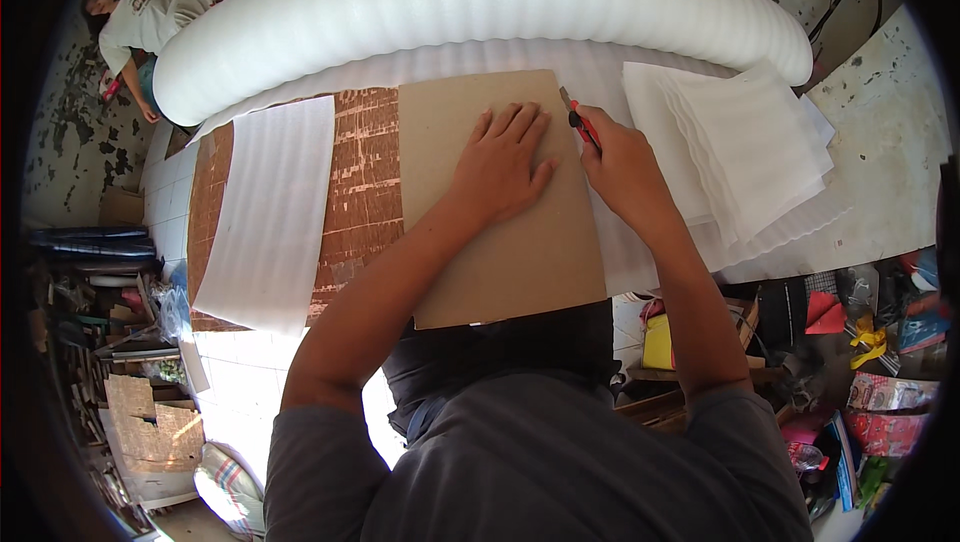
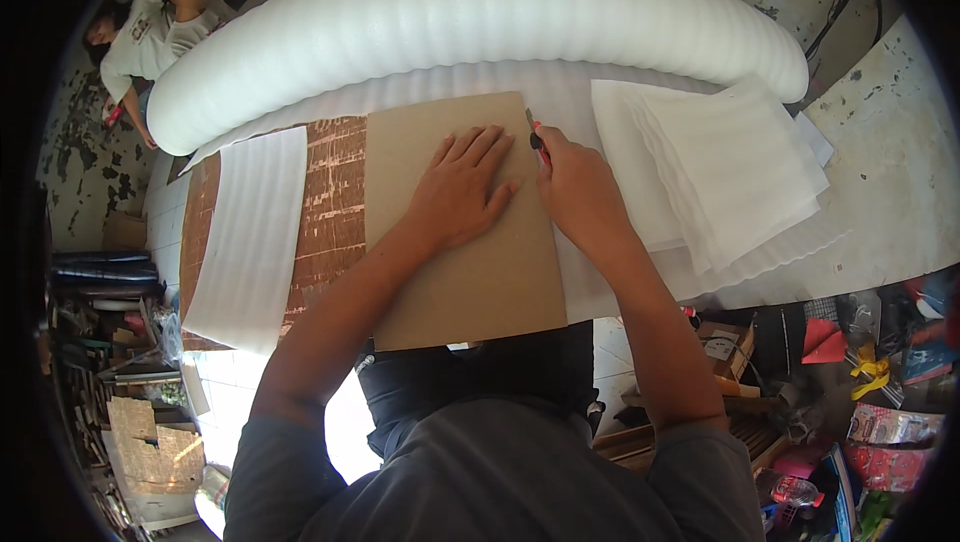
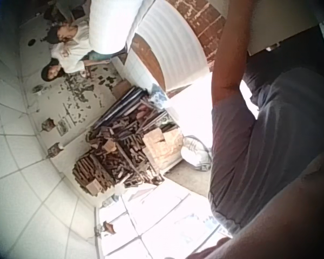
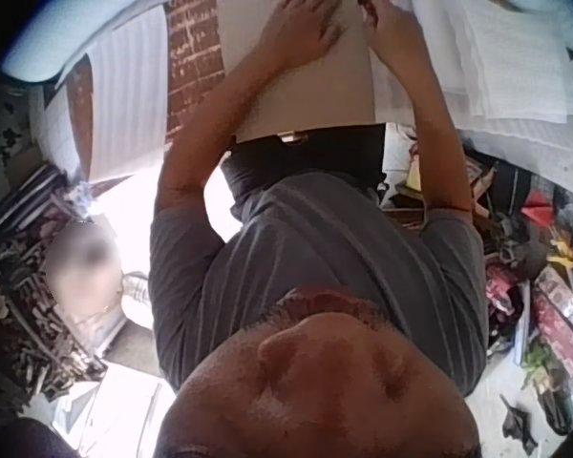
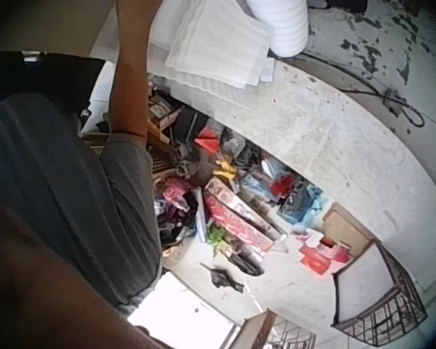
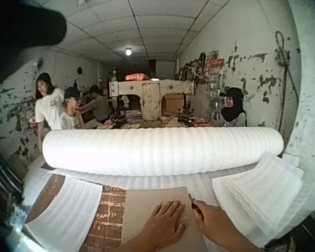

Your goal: The person cuts foam sheets from a roll using a cardboard template and a utility knife, then gathers and aligns the cut sheets by hand.

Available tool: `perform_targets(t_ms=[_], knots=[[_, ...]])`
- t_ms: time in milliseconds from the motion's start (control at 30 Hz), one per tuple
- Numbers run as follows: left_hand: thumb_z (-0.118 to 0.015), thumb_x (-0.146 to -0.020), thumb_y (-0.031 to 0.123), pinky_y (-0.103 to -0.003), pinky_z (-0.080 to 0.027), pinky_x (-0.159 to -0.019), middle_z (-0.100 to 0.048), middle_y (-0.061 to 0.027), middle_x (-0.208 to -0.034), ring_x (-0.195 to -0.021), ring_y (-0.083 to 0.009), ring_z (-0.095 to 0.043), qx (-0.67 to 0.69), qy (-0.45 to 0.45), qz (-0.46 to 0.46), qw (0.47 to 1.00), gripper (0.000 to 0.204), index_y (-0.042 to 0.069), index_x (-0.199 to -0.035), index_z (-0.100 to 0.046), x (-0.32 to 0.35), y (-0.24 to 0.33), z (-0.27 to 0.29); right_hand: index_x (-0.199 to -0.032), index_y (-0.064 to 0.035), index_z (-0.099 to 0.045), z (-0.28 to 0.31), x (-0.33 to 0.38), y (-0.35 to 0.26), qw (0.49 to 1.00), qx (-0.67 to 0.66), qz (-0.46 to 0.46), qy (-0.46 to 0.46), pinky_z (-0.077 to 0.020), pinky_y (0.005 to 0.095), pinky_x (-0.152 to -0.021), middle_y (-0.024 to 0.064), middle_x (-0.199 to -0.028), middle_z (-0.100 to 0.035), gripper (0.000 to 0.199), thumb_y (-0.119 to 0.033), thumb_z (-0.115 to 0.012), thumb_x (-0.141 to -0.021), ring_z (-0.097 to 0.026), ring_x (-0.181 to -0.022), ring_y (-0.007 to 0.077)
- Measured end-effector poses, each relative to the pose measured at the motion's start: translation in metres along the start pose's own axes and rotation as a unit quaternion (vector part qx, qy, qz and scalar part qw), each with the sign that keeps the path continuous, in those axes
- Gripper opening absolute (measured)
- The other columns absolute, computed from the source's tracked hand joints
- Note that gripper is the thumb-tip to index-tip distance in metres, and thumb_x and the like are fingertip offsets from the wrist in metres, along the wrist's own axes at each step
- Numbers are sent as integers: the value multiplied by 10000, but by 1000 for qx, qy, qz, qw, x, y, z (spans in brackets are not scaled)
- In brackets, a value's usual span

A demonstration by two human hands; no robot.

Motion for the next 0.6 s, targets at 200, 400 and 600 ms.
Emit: perform_targets(t_ms=[200,400,600], knots=[[-515,-1036,417,-538,-258,-1268,-450,-176,-1604,-1510,-346,-382,-6,2,-1,1000,625,28,-1524,-478,-1,1,0,-1327,10,-595,6,24,-9,999,-10,-34,-40,-516,549,-839,264,-1038,-711,370,-36,-569,-961,-675,-961,465],[-508,-1042,416,-540,-259,-1268,-449,-171,-1605,-1511,-342,-382,-7,-2,1,1000,618,30,-1523,-479,-1,1,2,-1334,12,-586,15,48,-18,998,-13,-40,-42,-515,538,-836,256,-1034,-703,368,-43,-575,-969,-670,-953,455],[-502,-1048,418,-539,-250,-1273,-447,-167,-1609,-1519,-340,-374,-7,-7,3,1000,615,35,-1529,-475,-1,2,1,-1402,3,-560,21,68,-21,998,-27,-38,-41,-531,485,-836,275,-1051,-709,461,-15,-588,-941,-675,-924,470]])
Point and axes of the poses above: each hand's wrist, its own x-axis away from the middle knuckle, its own z-axis out of the back of the hand, y = z × x, the point moved 9 cm from there along -x, towards the middle knuckle
